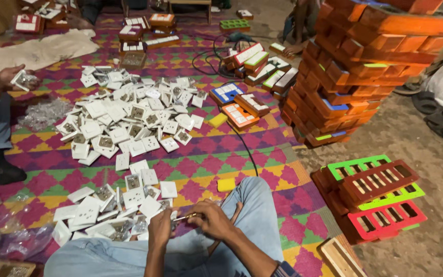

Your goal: The person sits on the floor and assembles small electrical components by inserting metal pieces into white plastic housings. They use a screwdriver to secure the parts and place the finished units into small plastic bags. The workspace includes piles of components, packaging materials, and stacked boxes.

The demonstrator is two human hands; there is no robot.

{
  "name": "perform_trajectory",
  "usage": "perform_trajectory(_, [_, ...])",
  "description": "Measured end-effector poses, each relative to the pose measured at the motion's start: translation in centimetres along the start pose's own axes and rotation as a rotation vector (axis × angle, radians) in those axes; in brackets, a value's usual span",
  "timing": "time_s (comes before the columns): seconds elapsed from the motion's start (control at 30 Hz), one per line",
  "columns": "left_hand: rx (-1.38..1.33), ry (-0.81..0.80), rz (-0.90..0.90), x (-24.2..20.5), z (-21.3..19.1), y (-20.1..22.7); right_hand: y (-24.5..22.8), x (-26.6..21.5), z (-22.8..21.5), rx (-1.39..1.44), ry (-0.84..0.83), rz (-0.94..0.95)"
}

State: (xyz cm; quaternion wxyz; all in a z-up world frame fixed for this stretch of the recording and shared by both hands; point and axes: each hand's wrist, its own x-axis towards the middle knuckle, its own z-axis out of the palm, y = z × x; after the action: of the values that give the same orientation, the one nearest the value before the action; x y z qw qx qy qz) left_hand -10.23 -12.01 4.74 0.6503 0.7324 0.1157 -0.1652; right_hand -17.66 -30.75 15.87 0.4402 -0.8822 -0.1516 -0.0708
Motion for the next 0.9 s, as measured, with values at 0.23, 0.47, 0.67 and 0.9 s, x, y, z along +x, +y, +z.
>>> perform_trajectory(0.23, [0.195, -0.012, 0.042, 0.2, -0.1, -1.0, 0.3, -0.4, 0.1, -0.075, 0.025, 0.023])
perform_trajectory(0.47, [0.387, -0.031, 0.128, 0.3, 0.5, -1.4, 0.7, -0.4, 0.1, -0.218, 0.015, 0.034])
perform_trajectory(0.67, [0.414, 0.014, 0.205, -0.2, 0.3, -0.6, 0.3, -0.1, 0.3, -0.262, -0.003, 0.038])
perform_trajectory(0.9, [0.277, -0.025, 0.068, -1.2, 0.1, 0.5, 1.0, -0.3, 0.3, -0.198, -0.008, 0.092])
